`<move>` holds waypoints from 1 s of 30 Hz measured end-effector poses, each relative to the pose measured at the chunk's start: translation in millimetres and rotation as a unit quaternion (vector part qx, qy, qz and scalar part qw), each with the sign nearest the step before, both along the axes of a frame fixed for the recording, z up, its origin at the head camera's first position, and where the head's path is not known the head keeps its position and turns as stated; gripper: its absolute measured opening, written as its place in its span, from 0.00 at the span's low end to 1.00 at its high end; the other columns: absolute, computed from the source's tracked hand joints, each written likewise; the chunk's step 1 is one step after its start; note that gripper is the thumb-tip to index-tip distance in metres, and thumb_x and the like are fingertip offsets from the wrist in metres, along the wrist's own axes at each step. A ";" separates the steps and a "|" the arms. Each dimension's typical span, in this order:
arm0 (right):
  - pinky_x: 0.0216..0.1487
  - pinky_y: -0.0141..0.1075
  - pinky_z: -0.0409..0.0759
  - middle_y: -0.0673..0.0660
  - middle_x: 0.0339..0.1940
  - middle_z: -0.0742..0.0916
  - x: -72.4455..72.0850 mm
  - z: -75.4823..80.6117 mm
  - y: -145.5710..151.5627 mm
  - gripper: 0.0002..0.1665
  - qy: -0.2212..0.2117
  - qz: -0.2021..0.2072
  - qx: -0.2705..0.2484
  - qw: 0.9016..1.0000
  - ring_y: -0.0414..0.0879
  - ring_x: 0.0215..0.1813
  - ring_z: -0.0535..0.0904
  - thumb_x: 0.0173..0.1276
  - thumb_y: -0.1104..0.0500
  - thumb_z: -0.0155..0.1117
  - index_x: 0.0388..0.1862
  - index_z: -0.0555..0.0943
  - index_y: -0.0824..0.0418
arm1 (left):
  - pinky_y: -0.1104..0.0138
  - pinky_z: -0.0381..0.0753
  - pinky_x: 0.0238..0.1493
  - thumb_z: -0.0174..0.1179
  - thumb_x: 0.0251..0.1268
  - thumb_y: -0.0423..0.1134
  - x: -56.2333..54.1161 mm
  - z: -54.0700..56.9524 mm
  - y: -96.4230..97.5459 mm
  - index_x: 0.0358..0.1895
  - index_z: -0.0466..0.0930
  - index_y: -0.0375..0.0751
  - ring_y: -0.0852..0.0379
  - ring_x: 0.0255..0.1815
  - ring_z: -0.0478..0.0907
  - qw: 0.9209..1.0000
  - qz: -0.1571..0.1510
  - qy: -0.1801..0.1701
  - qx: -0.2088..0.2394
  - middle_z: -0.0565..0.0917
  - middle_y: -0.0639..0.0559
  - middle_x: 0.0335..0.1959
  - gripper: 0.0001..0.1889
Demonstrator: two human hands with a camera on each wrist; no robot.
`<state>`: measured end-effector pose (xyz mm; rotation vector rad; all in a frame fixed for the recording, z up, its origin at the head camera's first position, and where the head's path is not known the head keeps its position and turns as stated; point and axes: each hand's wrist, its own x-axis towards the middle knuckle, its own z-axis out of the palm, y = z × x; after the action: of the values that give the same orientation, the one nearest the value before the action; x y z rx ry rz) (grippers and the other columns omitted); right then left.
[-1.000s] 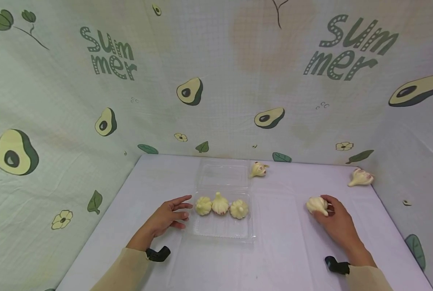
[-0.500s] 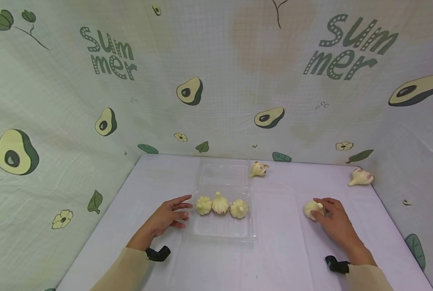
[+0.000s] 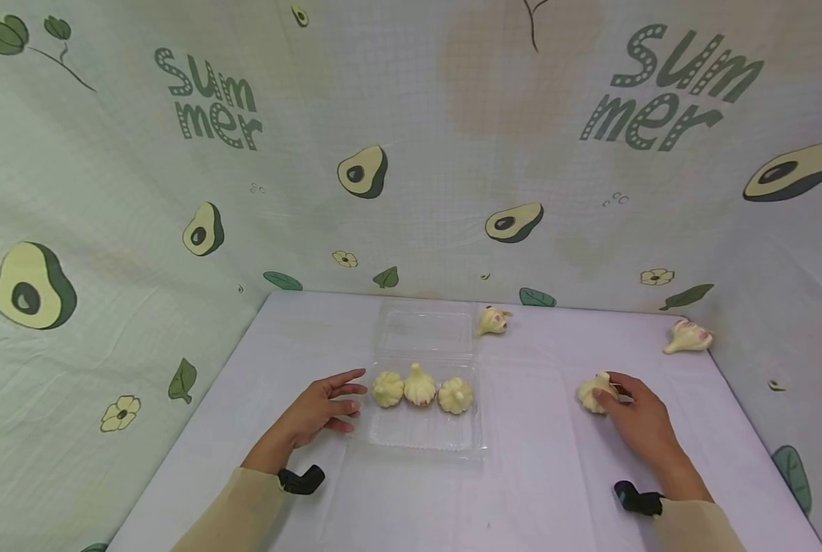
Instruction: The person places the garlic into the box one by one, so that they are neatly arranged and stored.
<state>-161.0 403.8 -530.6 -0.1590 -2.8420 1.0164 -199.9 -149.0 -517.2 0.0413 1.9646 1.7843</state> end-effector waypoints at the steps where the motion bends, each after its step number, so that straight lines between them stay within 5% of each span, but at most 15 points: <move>1: 0.48 0.46 0.78 0.81 0.62 0.81 -0.2 1.3 0.4 0.34 -0.002 -0.001 0.000 1.000 0.76 0.59 0.79 0.81 0.46 0.60 0.71 0.73 0.72 | 0.61 0.92 0.38 0.66 0.72 0.29 -0.1 -0.1 -0.1 0.82 0.66 0.45 0.56 0.43 0.84 1.000 0.000 0.000 0.001 0.78 0.37 0.70 0.37; 5: 0.54 0.67 0.75 0.82 0.63 0.80 0.2 5.1 0.9 0.32 0.002 -0.017 0.009 1.000 0.80 0.62 0.76 0.82 0.46 0.60 0.68 0.75 0.71 | 0.61 0.92 0.38 0.66 0.72 0.29 -0.4 -0.5 -0.7 0.82 0.65 0.45 0.56 0.43 0.84 1.000 -0.001 0.000 0.001 0.78 0.37 0.70 0.37; 11: 0.56 0.70 0.72 0.81 0.63 0.80 1.1 6.8 -1.1 0.35 -0.005 -0.062 0.008 0.998 0.81 0.64 0.72 0.81 0.45 0.61 0.70 0.74 0.73 | 0.61 0.92 0.38 0.66 0.73 0.29 -0.7 -2.0 -1.3 0.82 0.65 0.45 0.55 0.44 0.85 1.000 -0.003 -0.002 0.003 0.78 0.37 0.70 0.37; 15: 0.55 0.65 0.74 0.80 0.62 0.82 1.7 6.3 -5.1 0.34 0.005 -0.071 0.000 0.997 0.79 0.64 0.74 0.80 0.45 0.63 0.69 0.76 0.72 | 0.61 0.92 0.38 0.66 0.73 0.29 -0.3 -3.1 -1.5 0.82 0.65 0.45 0.56 0.44 0.84 1.000 -0.002 0.000 0.003 0.77 0.37 0.70 0.37; 22: 0.43 0.37 0.70 0.77 0.61 0.85 2.9 7.9 -17.3 0.33 0.025 -0.064 -0.022 0.997 0.75 0.61 0.79 0.77 0.45 0.67 0.67 0.79 0.68 | 0.61 0.92 0.38 0.66 0.73 0.29 -0.8 -4.8 -1.5 0.82 0.66 0.46 0.56 0.43 0.84 1.000 0.002 -0.002 0.004 0.78 0.38 0.70 0.37; 30: 0.45 0.40 0.72 0.76 0.62 0.84 -0.1 15.7 -40.5 0.33 0.013 -0.062 -0.038 0.997 0.72 0.64 0.77 0.78 0.44 0.66 0.68 0.79 0.67 | 0.62 0.91 0.38 0.66 0.73 0.29 -0.3 -3.7 -1.2 0.82 0.65 0.45 0.56 0.44 0.84 1.000 0.000 0.003 0.006 0.78 0.38 0.70 0.37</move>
<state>-161.1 363.3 -514.9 -0.3227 -2.7331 1.0914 -200.1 -150.1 -520.9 0.0512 1.9582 1.7975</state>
